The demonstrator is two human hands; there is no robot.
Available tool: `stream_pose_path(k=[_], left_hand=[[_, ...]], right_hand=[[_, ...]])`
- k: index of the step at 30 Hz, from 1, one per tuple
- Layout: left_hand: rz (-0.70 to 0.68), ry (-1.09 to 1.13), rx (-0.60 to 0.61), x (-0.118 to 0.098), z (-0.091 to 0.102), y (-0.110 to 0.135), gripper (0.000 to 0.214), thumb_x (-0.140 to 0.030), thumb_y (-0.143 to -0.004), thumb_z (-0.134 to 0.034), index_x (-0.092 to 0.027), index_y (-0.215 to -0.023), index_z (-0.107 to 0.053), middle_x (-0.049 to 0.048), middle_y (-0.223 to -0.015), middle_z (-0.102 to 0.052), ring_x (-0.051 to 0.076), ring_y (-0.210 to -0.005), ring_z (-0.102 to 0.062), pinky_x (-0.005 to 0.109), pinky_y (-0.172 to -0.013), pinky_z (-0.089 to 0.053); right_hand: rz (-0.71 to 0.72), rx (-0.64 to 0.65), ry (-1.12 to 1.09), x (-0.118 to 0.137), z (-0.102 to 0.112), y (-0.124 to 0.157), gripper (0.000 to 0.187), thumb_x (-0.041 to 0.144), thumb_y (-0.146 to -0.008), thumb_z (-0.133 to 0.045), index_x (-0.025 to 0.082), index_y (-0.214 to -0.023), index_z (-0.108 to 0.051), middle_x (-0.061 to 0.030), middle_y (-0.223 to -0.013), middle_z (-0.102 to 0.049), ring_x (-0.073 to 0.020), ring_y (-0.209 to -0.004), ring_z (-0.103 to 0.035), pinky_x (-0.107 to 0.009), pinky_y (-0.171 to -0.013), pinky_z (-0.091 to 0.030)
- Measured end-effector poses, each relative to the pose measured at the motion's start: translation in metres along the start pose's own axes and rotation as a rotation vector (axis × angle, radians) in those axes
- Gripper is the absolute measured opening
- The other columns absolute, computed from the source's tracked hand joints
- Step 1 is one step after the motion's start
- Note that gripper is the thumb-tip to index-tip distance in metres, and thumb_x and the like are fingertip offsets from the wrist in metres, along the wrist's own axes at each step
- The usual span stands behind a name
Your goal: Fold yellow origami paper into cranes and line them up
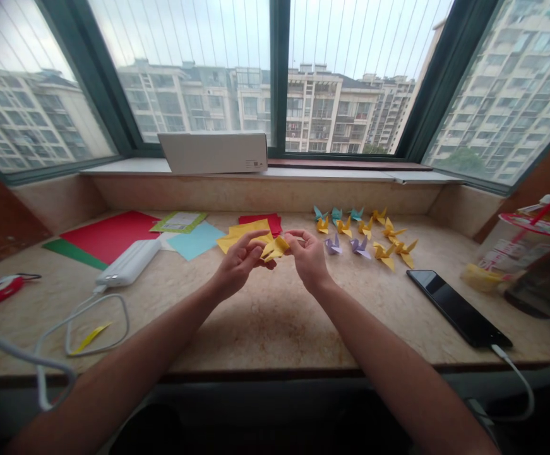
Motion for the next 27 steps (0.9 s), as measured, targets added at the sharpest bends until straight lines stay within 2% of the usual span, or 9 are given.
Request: stream_pose_path(k=[3,6,9,11,15,18,21,25,27], left_hand=[[-0.042,-0.002,0.049,0.002,-0.003,0.0,0.048,-0.034,-0.085,-0.066,-0.024,-0.13,-0.051,0.0045,-0.098,-0.06,0.014,-0.077,-0.066,0.031,-0.071,-0.056],[-0.06,-0.134,0.027,0.005,-0.001,-0.001,0.05,-0.036,-0.082,-0.07,-0.026,-0.129,-0.055,0.0023,-0.093,-0.057,0.012,-0.075,-0.062,0.025,-0.065,-0.054],[-0.108,-0.348,-0.053,0.001,0.006,-0.001,0.039,-0.039,-0.08,-0.071,-0.024,-0.115,-0.065,0.0018,-0.088,-0.054,0.012,-0.074,-0.056,0.021,-0.058,-0.049],[-0.138,-0.447,-0.091,-0.004,0.01,0.0,0.031,-0.04,-0.079,-0.072,-0.021,-0.103,-0.069,0.0028,-0.089,-0.053,0.013,-0.078,-0.055,0.021,-0.06,-0.048],[-0.157,-0.468,-0.049,-0.009,0.008,0.0,0.028,-0.04,-0.079,-0.072,-0.019,-0.096,-0.067,0.0051,-0.098,-0.053,0.015,-0.089,-0.055,0.023,-0.068,-0.049],[-0.14,-0.423,-0.031,-0.007,0.006,-0.001,0.027,-0.04,-0.079,-0.071,-0.017,-0.092,-0.064,0.0062,-0.102,-0.054,0.017,-0.094,-0.056,0.025,-0.072,-0.049],[-0.091,-0.299,-0.044,-0.002,0.006,-0.003,0.028,-0.041,-0.081,-0.07,-0.016,-0.092,-0.061,0.0071,-0.103,-0.058,0.017,-0.093,-0.058,0.028,-0.074,-0.049],[0.01,-0.106,-0.074,0.004,0.009,-0.004,0.03,-0.04,-0.081,-0.069,-0.015,-0.09,-0.056,0.0033,-0.086,-0.063,0.012,-0.075,-0.06,0.025,-0.067,-0.047],[0.043,-0.069,-0.073,0.006,0.01,-0.005,0.031,-0.039,-0.079,-0.071,-0.014,-0.089,-0.055,0.0025,-0.08,-0.064,0.012,-0.071,-0.06,0.024,-0.065,-0.047]], right_hand=[[-0.02,0.011,0.001,0.001,-0.001,0.003,0.034,0.039,-0.07,-0.075,0.017,-0.092,-0.062,-0.0005,-0.063,-0.068,-0.0158,-0.057,-0.063,-0.03,-0.061,-0.05],[-0.064,0.079,0.007,-0.001,-0.007,0.006,0.031,0.037,-0.07,-0.074,0.017,-0.09,-0.063,0.0008,-0.059,-0.066,-0.0153,-0.053,-0.061,-0.03,-0.058,-0.049],[-0.111,0.226,0.019,-0.005,-0.018,0.012,0.027,0.036,-0.069,-0.075,0.017,-0.085,-0.064,0.0004,-0.06,-0.066,-0.0137,-0.051,-0.058,-0.028,-0.055,-0.047],[-0.113,0.339,0.038,-0.007,-0.026,0.017,0.026,0.038,-0.07,-0.076,0.017,-0.079,-0.065,0.0009,-0.057,-0.064,-0.0122,-0.049,-0.054,-0.026,-0.052,-0.044],[-0.058,0.43,0.118,-0.006,-0.033,0.023,0.032,0.046,-0.074,-0.072,0.017,-0.066,-0.061,0.0023,-0.05,-0.056,-0.0105,-0.045,-0.047,-0.024,-0.045,-0.038],[-0.028,0.41,0.18,-0.007,-0.032,0.021,0.033,0.048,-0.075,-0.072,0.017,-0.074,-0.06,0.0035,-0.049,-0.055,-0.0105,-0.043,-0.046,-0.023,-0.043,-0.036],[0.039,0.324,0.255,-0.002,-0.025,0.015,0.031,0.045,-0.076,-0.071,0.017,-0.083,-0.062,0.0033,-0.054,-0.056,-0.011,-0.046,-0.048,-0.024,-0.045,-0.039],[0.182,0.132,0.26,0.012,-0.007,0.005,0.027,0.042,-0.082,-0.064,0.018,-0.092,-0.066,-0.0008,-0.071,-0.064,-0.0128,-0.06,-0.056,-0.027,-0.058,-0.047],[0.212,0.11,0.24,0.017,-0.003,0.002,0.028,0.042,-0.083,-0.063,0.019,-0.097,-0.067,-0.0026,-0.079,-0.067,-0.0141,-0.067,-0.059,-0.029,-0.065,-0.049]])
Point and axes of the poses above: each hand's wrist, its own y-axis away from the middle knuckle, its own z-axis out of the back of the hand, x = y × z, the point moved 6 cm from there along -y, towards the middle knuckle
